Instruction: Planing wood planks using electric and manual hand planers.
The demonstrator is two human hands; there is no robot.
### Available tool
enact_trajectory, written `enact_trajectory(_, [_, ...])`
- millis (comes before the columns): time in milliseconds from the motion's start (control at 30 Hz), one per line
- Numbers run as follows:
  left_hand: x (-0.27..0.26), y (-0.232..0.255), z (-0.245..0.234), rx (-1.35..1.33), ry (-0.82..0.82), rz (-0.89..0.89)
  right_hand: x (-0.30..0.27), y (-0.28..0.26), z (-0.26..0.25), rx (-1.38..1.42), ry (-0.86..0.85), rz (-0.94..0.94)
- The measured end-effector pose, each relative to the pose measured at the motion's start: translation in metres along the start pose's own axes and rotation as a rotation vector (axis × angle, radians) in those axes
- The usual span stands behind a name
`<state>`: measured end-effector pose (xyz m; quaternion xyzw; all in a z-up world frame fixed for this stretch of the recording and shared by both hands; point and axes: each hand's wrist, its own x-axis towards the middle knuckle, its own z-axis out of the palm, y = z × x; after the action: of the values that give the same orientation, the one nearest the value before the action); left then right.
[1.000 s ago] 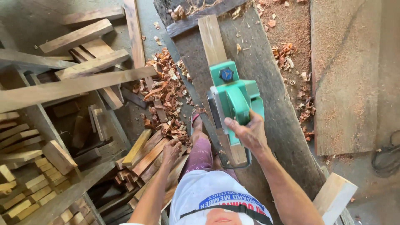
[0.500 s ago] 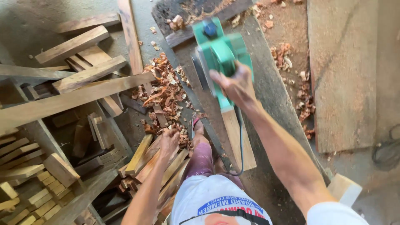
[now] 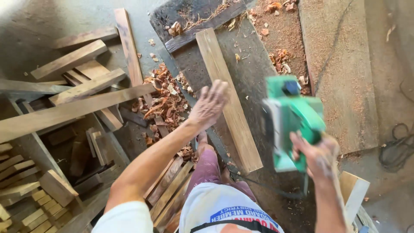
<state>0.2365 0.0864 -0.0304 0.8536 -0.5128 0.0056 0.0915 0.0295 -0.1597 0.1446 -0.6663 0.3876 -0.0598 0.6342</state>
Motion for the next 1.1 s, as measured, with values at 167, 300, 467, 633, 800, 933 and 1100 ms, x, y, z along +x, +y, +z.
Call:
enact_trajectory(167, [0.051, 0.021, 0.0, 0.241, -0.166, 0.297, -0.068, 0.082, -0.089, -0.027, 0.183, 0.083])
enact_trajectory(300, [0.047, 0.028, -0.009, 0.317, -0.315, 0.264, -0.118, 0.14, -0.136, 0.01, 0.274, 0.135])
enact_trajectory(467, [0.028, 0.056, -0.009, 0.114, -0.114, -0.254, -0.148, 0.16, -0.143, -0.055, 0.276, 0.113])
enact_trajectory(633, [0.027, 0.093, 0.015, -0.104, 0.033, -0.858, -0.139, 0.165, -0.141, -0.224, 0.17, 0.152])
enact_trajectory(800, [-0.023, 0.155, -0.014, -0.617, 0.137, -1.111, -0.128, 0.173, -0.139, -0.295, -0.001, 0.143])
enact_trajectory(933, [-0.086, 0.224, -0.034, -0.632, -0.051, -1.021, -0.122, 0.176, -0.141, -0.299, -0.042, 0.197])
enact_trajectory(1100, [-0.099, 0.239, -0.03, -1.009, 0.237, -1.098, -0.119, 0.168, -0.143, -0.283, -0.058, 0.223])
